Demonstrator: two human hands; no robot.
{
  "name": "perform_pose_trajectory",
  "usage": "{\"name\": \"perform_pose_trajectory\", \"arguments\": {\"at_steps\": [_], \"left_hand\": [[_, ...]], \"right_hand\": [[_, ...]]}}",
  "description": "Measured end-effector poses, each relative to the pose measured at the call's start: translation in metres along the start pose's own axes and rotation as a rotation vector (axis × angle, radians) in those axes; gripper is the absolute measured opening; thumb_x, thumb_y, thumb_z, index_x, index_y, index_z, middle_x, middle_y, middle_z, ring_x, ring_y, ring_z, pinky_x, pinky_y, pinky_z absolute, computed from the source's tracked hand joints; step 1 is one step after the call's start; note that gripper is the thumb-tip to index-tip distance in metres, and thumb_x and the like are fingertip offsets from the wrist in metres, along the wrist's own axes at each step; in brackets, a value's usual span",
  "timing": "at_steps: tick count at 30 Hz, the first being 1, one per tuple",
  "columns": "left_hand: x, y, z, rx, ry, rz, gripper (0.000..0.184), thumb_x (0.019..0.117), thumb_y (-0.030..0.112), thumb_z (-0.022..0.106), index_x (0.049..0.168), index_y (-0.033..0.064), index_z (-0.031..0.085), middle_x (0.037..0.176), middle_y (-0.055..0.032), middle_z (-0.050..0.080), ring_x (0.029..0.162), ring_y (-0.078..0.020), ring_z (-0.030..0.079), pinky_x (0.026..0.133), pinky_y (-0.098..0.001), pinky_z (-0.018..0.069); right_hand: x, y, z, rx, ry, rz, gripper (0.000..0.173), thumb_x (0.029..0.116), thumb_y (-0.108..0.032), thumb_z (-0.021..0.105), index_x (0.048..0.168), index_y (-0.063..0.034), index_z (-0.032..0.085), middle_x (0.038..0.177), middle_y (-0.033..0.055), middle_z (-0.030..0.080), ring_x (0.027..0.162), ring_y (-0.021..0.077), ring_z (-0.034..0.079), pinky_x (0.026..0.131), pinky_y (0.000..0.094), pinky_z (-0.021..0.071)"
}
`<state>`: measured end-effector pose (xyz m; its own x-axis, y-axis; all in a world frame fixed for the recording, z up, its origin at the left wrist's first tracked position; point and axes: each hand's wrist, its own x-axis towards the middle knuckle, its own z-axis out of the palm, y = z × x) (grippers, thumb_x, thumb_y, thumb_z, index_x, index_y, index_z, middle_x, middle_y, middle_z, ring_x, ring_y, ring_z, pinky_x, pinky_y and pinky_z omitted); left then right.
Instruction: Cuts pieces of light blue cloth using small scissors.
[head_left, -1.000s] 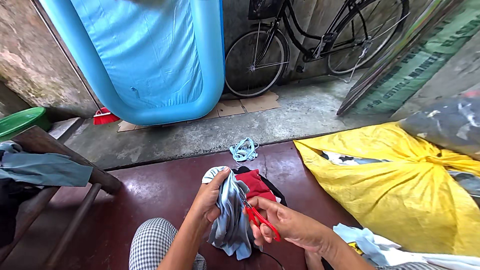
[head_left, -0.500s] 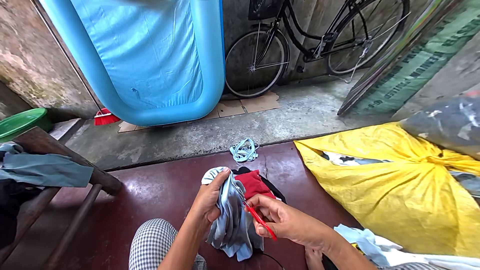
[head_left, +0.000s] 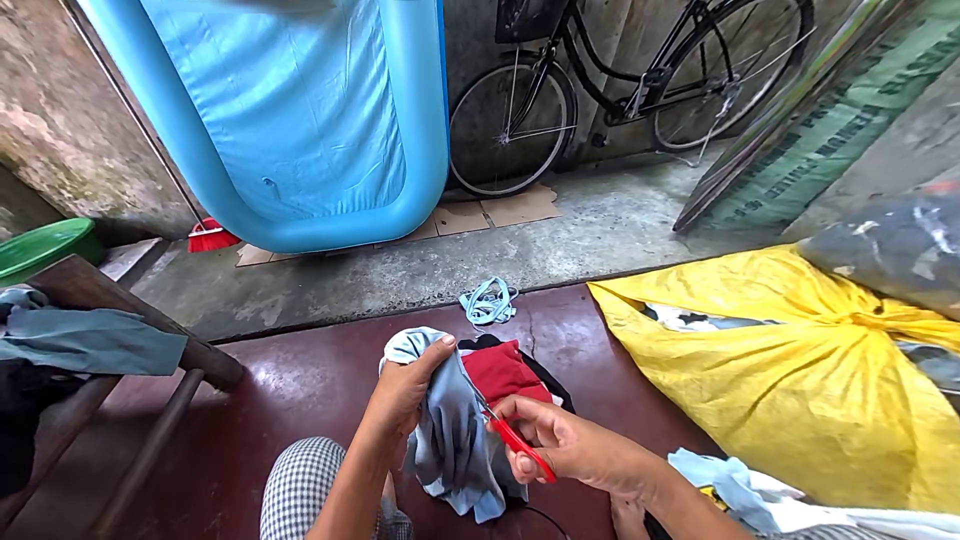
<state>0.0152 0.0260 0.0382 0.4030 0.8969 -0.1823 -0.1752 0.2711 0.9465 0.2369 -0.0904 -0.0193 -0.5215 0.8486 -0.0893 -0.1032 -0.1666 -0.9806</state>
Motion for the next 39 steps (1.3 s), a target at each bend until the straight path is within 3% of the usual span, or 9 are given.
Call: {"name": "perform_pose_trajectory", "arguments": {"at_steps": [13, 18, 27, 33, 39], "left_hand": [[-0.001, 0.008, -0.002, 0.016, -0.043, -0.02, 0.027, 0.0959, 0.03, 0.072, 0.108, 0.0056, 0.071, 0.088, -0.0137, 0.072, 0.077, -0.0189, 0.07, 0.073, -0.0353, 0.0601], [0.0, 0.011, -0.002, -0.017, -0.039, -0.031, 0.027, 0.0969, 0.03, 0.071, 0.109, 0.0062, 0.07, 0.088, -0.0133, 0.072, 0.075, -0.0183, 0.07, 0.071, -0.0344, 0.0602], [0.003, 0.011, 0.003, -0.091, -0.021, -0.07, 0.028, 0.0991, 0.031, 0.067, 0.113, 0.0068, 0.069, 0.091, -0.0141, 0.072, 0.079, -0.0206, 0.071, 0.074, -0.0375, 0.0609], [0.006, 0.009, 0.003, -0.095, -0.01, -0.055, 0.029, 0.0997, 0.033, 0.066, 0.112, 0.0074, 0.07, 0.091, -0.0138, 0.072, 0.08, -0.0207, 0.07, 0.074, -0.0377, 0.0604], [0.005, 0.01, 0.004, -0.095, 0.001, -0.038, 0.027, 0.0996, 0.032, 0.066, 0.111, 0.008, 0.07, 0.091, -0.0129, 0.072, 0.079, -0.0195, 0.07, 0.073, -0.0366, 0.0603]], "right_hand": [[0.013, 0.011, 0.003, -0.118, 0.031, -0.126, 0.053, 0.0907, -0.025, 0.078, 0.135, -0.0114, 0.053, 0.1, 0.0046, 0.067, 0.085, 0.0135, 0.066, 0.075, 0.0303, 0.0571], [0.021, 0.018, 0.013, -0.369, 0.27, -0.209, 0.057, 0.0877, -0.034, 0.08, 0.136, -0.0132, 0.057, 0.108, 0.0004, 0.066, 0.082, 0.0074, 0.063, 0.067, 0.0245, 0.0532], [0.038, 0.045, 0.021, -0.602, 0.596, -0.393, 0.063, 0.0877, -0.044, 0.077, 0.137, -0.0093, 0.059, 0.121, 0.0043, 0.065, 0.092, 0.0068, 0.063, 0.075, 0.0238, 0.0558], [0.042, 0.045, 0.023, -0.586, 0.616, -0.392, 0.06, 0.0878, -0.04, 0.078, 0.136, -0.0085, 0.059, 0.12, 0.0038, 0.065, 0.093, 0.0073, 0.064, 0.075, 0.0238, 0.0563], [0.046, 0.047, 0.028, -0.506, 0.594, -0.392, 0.057, 0.0899, -0.038, 0.076, 0.134, -0.0076, 0.058, 0.106, 0.0011, 0.068, 0.083, 0.0071, 0.064, 0.07, 0.0242, 0.0561]]}}
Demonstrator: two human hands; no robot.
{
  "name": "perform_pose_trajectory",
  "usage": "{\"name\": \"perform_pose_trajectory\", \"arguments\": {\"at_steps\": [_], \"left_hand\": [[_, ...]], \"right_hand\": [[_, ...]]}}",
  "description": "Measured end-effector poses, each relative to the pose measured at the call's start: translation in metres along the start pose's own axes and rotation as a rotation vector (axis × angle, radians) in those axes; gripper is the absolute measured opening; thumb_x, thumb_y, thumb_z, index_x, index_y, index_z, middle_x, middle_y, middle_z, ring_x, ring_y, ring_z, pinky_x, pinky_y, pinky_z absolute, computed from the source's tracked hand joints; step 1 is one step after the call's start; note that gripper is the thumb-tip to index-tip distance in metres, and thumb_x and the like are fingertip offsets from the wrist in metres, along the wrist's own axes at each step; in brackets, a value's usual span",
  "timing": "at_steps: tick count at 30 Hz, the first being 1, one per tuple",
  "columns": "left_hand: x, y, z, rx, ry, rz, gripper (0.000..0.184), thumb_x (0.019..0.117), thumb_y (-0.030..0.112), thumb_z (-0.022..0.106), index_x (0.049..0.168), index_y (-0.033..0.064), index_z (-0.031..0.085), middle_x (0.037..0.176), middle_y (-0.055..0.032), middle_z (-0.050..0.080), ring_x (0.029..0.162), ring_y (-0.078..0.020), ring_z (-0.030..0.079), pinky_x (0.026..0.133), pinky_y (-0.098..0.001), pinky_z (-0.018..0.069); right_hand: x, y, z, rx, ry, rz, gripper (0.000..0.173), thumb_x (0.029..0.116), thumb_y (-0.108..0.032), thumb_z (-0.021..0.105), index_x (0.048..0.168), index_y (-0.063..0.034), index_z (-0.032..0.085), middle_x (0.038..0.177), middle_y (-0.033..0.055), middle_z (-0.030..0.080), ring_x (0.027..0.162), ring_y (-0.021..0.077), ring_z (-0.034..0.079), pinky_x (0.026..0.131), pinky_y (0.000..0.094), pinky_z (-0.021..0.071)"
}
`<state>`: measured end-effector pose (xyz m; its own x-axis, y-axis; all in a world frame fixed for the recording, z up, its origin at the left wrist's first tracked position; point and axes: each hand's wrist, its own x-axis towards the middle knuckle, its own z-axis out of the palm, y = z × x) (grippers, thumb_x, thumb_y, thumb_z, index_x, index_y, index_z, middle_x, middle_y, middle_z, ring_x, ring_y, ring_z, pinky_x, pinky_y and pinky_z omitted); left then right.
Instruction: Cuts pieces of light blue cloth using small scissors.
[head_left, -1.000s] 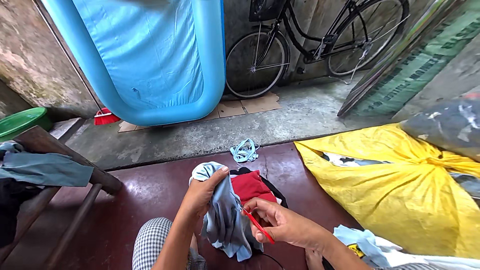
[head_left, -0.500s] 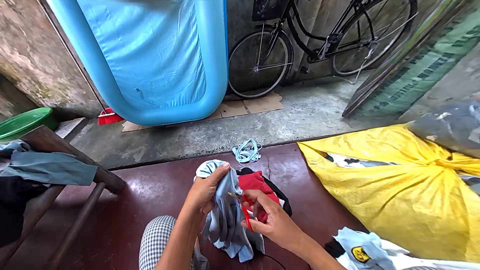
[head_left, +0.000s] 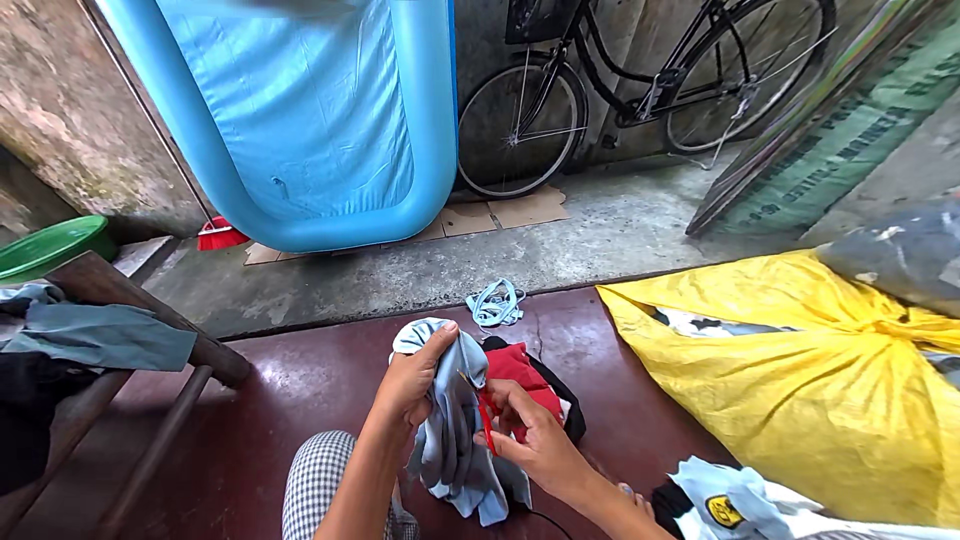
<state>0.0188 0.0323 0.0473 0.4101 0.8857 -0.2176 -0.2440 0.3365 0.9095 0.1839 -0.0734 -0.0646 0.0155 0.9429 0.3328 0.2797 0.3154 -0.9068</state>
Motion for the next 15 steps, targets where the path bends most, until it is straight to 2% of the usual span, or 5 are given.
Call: {"name": "perform_pose_trajectory", "arguments": {"at_steps": [3, 6, 11, 15], "left_hand": [[0.0, 0.0, 0.0, 0.001, 0.008, -0.001, 0.028, 0.0993, 0.033, 0.067, 0.112, 0.0078, 0.07, 0.091, -0.0133, 0.072, 0.079, -0.0196, 0.07, 0.073, -0.0368, 0.0604], [0.001, 0.001, -0.001, -0.001, 0.018, 0.002, 0.027, 0.099, 0.032, 0.067, 0.112, 0.008, 0.069, 0.091, -0.0133, 0.072, 0.079, -0.0198, 0.07, 0.073, -0.0367, 0.0604], [0.001, 0.004, -0.005, 0.107, 0.054, 0.07, 0.029, 0.0953, 0.032, 0.073, 0.113, 0.009, 0.07, 0.091, -0.0121, 0.073, 0.078, -0.0194, 0.07, 0.073, -0.0368, 0.0601], [0.0, 0.005, -0.008, 0.177, 0.062, 0.102, 0.031, 0.0938, 0.033, 0.075, 0.113, 0.009, 0.07, 0.092, -0.0111, 0.073, 0.078, -0.0195, 0.07, 0.073, -0.037, 0.0602]], "right_hand": [[0.0, 0.001, 0.002, 0.053, -0.012, 0.013, 0.055, 0.0903, -0.036, 0.077, 0.133, -0.0077, 0.058, 0.099, 0.0009, 0.068, 0.081, 0.0088, 0.065, 0.07, 0.0263, 0.0574], [-0.001, -0.002, 0.002, 0.149, -0.042, 0.035, 0.053, 0.0912, -0.034, 0.076, 0.133, -0.0065, 0.058, 0.098, 0.0027, 0.068, 0.083, 0.0105, 0.067, 0.072, 0.0283, 0.0585], [-0.003, -0.012, -0.003, 0.465, -0.188, 0.14, 0.049, 0.0934, -0.022, 0.075, 0.135, -0.0081, 0.055, 0.095, 0.0035, 0.068, 0.076, 0.012, 0.066, 0.063, 0.0276, 0.057], [-0.004, -0.014, -0.01, 0.654, -0.318, 0.206, 0.045, 0.0946, -0.018, 0.073, 0.136, -0.0126, 0.054, 0.093, 0.0047, 0.069, 0.08, 0.0154, 0.069, 0.073, 0.0327, 0.0605]]}}
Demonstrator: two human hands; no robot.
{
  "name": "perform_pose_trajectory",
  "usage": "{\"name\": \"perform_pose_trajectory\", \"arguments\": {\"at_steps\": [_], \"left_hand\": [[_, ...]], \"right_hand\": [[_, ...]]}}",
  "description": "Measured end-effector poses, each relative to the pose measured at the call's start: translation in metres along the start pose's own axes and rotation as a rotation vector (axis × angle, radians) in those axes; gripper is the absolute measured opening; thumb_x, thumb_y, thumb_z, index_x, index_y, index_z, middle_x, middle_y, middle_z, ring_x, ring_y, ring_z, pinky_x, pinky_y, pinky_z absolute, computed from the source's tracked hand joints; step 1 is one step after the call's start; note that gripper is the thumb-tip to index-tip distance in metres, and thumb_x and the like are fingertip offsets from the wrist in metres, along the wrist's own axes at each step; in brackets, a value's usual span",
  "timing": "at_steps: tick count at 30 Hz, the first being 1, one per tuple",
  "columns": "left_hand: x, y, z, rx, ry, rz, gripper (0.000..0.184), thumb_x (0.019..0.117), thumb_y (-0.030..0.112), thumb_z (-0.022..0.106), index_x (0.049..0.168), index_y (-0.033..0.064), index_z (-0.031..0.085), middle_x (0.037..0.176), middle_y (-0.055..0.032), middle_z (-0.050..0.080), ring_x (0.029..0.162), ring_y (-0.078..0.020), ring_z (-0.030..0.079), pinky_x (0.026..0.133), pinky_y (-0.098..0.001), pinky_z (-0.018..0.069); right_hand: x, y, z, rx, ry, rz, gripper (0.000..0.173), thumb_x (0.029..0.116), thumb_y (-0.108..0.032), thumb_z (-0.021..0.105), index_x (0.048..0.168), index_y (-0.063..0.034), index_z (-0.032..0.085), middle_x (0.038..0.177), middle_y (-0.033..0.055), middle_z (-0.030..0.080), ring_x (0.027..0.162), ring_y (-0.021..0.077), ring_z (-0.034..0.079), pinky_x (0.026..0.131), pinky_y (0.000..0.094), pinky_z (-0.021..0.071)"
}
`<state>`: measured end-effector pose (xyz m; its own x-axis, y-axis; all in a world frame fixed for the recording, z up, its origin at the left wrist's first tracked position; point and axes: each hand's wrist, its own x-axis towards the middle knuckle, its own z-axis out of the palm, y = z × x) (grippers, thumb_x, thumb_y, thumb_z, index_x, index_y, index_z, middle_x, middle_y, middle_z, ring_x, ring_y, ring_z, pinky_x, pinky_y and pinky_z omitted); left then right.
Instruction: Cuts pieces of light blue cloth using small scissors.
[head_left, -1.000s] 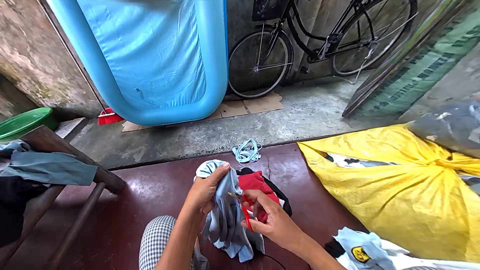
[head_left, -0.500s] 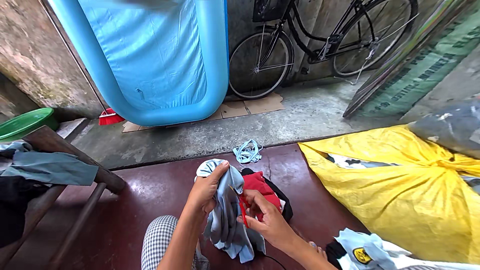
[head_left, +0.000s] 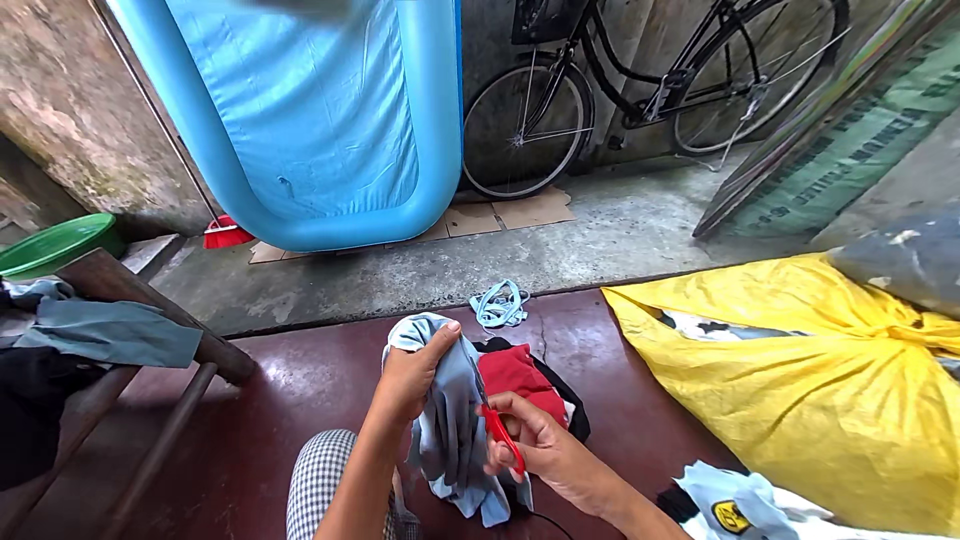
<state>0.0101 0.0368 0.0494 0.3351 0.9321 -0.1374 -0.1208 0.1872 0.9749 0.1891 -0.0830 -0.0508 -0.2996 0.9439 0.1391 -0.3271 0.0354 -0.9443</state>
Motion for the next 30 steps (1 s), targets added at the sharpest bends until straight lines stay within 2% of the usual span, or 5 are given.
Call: {"name": "perform_pose_trajectory", "arguments": {"at_steps": [4, 11, 21, 25, 30], "left_hand": [[-0.001, 0.001, 0.001, -0.009, -0.011, -0.007, 0.029, 0.0946, 0.031, 0.074, 0.113, 0.0086, 0.07, 0.089, -0.0114, 0.073, 0.076, -0.019, 0.07, 0.071, -0.036, 0.0601], [-0.002, -0.002, 0.005, -0.003, -0.033, -0.046, 0.03, 0.0948, 0.032, 0.073, 0.111, 0.0075, 0.07, 0.088, -0.0114, 0.072, 0.076, -0.0189, 0.07, 0.072, -0.0361, 0.0598], [0.002, -0.005, 0.007, -0.027, -0.019, -0.078, 0.03, 0.0963, 0.032, 0.071, 0.113, 0.007, 0.069, 0.089, -0.0111, 0.072, 0.077, -0.0189, 0.07, 0.072, -0.0365, 0.0598], [0.005, -0.008, 0.008, -0.039, -0.014, -0.071, 0.03, 0.0966, 0.032, 0.071, 0.113, 0.0067, 0.069, 0.089, -0.0114, 0.072, 0.076, -0.0188, 0.07, 0.072, -0.0362, 0.0597], [0.007, -0.009, 0.007, -0.031, -0.012, -0.064, 0.028, 0.0968, 0.032, 0.071, 0.112, 0.0078, 0.069, 0.088, -0.0109, 0.072, 0.075, -0.0181, 0.069, 0.07, -0.0354, 0.0592]], "right_hand": [[0.001, -0.004, -0.003, 0.072, -0.056, 0.013, 0.048, 0.0933, -0.017, 0.075, 0.136, -0.0147, 0.055, 0.096, 0.0051, 0.068, 0.085, 0.017, 0.069, 0.081, 0.0372, 0.0607], [0.003, -0.011, -0.007, -0.052, -0.065, 0.0, 0.056, 0.0926, -0.025, 0.076, 0.139, -0.0098, 0.051, 0.1, 0.007, 0.068, 0.088, 0.0168, 0.067, 0.082, 0.0357, 0.0583], [0.002, -0.017, -0.006, -0.04, -0.037, 0.023, 0.052, 0.0914, -0.028, 0.077, 0.135, -0.012, 0.055, 0.093, 0.0041, 0.067, 0.079, 0.0117, 0.066, 0.071, 0.0275, 0.0564], [0.002, -0.017, -0.006, -0.034, -0.032, 0.033, 0.051, 0.0916, -0.028, 0.077, 0.135, -0.013, 0.055, 0.093, 0.0042, 0.068, 0.08, 0.0123, 0.067, 0.072, 0.0283, 0.0574], [0.0, -0.019, -0.002, -0.017, 0.03, 0.081, 0.045, 0.092, -0.019, 0.076, 0.132, -0.0124, 0.056, 0.092, 0.0026, 0.068, 0.078, 0.0149, 0.069, 0.07, 0.0331, 0.0616]]}}
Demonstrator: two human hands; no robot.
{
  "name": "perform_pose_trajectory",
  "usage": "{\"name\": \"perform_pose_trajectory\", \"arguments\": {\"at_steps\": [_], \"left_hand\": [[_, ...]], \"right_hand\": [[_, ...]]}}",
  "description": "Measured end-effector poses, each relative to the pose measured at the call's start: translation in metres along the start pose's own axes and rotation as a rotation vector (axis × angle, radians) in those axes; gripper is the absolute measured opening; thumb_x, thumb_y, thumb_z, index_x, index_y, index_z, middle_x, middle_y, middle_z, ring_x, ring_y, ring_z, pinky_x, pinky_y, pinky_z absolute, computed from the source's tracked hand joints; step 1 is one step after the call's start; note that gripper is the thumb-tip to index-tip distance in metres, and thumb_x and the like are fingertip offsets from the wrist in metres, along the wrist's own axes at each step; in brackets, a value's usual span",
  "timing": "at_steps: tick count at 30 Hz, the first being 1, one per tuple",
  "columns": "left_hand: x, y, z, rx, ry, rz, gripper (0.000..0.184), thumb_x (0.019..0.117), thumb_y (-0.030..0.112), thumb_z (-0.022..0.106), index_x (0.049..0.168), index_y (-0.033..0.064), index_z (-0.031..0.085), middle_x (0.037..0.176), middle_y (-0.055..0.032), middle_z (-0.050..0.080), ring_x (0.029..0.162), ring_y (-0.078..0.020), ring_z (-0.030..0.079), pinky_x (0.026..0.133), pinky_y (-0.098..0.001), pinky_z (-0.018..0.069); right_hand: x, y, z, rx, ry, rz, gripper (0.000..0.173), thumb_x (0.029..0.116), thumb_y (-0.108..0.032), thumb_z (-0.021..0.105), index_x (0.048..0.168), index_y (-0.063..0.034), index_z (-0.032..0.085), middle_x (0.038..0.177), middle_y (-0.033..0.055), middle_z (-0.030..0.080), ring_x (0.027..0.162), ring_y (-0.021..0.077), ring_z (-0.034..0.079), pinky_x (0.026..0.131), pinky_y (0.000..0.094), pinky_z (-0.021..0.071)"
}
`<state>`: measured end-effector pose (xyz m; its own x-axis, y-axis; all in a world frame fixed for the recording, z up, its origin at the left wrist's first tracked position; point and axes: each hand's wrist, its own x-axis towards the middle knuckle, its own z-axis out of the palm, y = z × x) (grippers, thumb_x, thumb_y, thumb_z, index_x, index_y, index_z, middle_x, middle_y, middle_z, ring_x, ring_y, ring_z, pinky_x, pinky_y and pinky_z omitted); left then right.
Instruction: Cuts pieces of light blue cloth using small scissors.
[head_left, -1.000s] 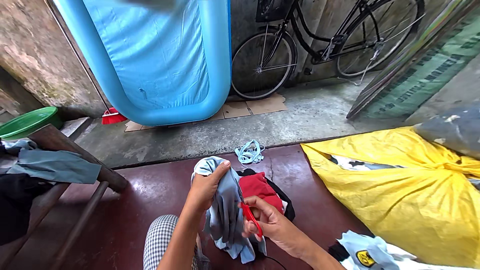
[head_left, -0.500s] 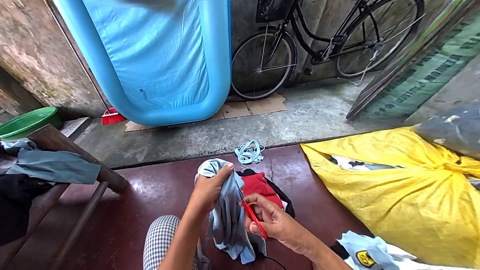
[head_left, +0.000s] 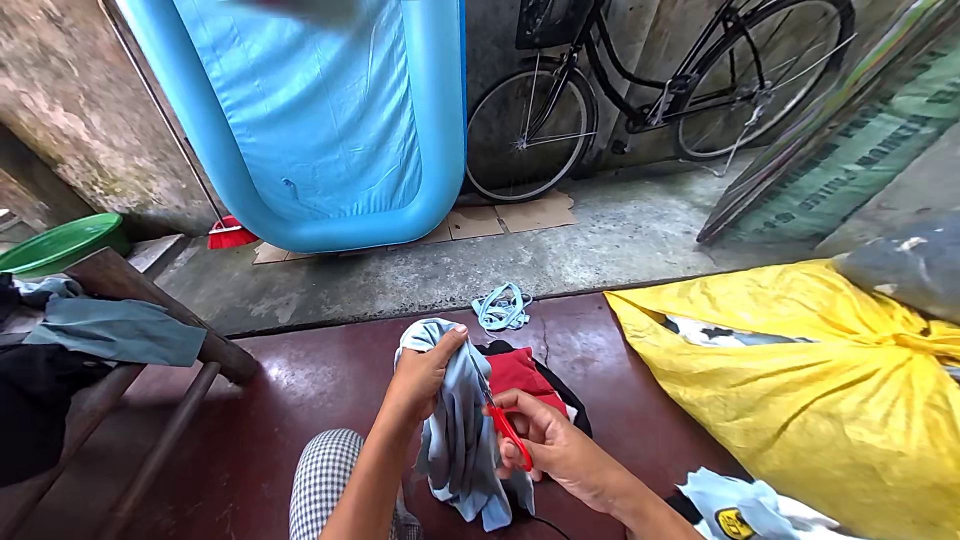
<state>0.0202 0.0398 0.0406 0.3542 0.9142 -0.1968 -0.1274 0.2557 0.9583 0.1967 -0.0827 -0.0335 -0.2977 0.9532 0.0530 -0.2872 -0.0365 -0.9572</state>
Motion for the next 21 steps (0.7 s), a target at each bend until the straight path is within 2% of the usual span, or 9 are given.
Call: {"name": "perform_pose_trajectory", "arguments": {"at_steps": [3, 8, 16, 21], "left_hand": [[0.001, 0.001, -0.003, 0.001, -0.015, -0.006, 0.029, 0.0965, 0.033, 0.071, 0.112, 0.0083, 0.07, 0.088, -0.0109, 0.072, 0.075, -0.018, 0.069, 0.071, -0.0359, 0.0593], [-0.004, 0.008, -0.007, -0.014, -0.084, 0.033, 0.024, 0.0969, 0.029, 0.071, 0.108, 0.008, 0.071, 0.087, -0.0108, 0.071, 0.075, -0.0168, 0.068, 0.071, -0.0341, 0.0589], [-0.004, 0.009, -0.012, 0.023, -0.074, 0.056, 0.028, 0.0932, 0.029, 0.076, 0.109, 0.0071, 0.071, 0.089, -0.012, 0.072, 0.077, -0.0187, 0.07, 0.073, -0.0358, 0.0597], [-0.007, 0.012, -0.01, -0.026, -0.139, 0.028, 0.023, 0.0961, 0.028, 0.072, 0.106, 0.0069, 0.07, 0.085, -0.0119, 0.071, 0.073, -0.017, 0.069, 0.07, -0.0338, 0.0594]], "right_hand": [[0.0, 0.001, 0.0, 0.027, -0.01, 0.003, 0.044, 0.0933, -0.017, 0.074, 0.132, -0.0124, 0.055, 0.09, 0.0038, 0.068, 0.076, 0.0164, 0.07, 0.07, 0.0347, 0.062], [0.002, 0.001, -0.003, 0.029, -0.077, -0.025, 0.048, 0.0935, -0.021, 0.075, 0.136, -0.0135, 0.054, 0.095, 0.0052, 0.068, 0.083, 0.0167, 0.069, 0.079, 0.0368, 0.0611], [0.003, 0.0, -0.006, -0.038, -0.068, -0.052, 0.05, 0.0928, -0.022, 0.076, 0.136, -0.0108, 0.053, 0.095, 0.0066, 0.068, 0.082, 0.0149, 0.067, 0.075, 0.032, 0.0584], [0.005, -0.001, -0.006, -0.122, -0.066, -0.088, 0.053, 0.0925, -0.026, 0.076, 0.137, -0.0097, 0.052, 0.099, 0.0057, 0.067, 0.084, 0.0134, 0.066, 0.074, 0.0302, 0.0564]]}}
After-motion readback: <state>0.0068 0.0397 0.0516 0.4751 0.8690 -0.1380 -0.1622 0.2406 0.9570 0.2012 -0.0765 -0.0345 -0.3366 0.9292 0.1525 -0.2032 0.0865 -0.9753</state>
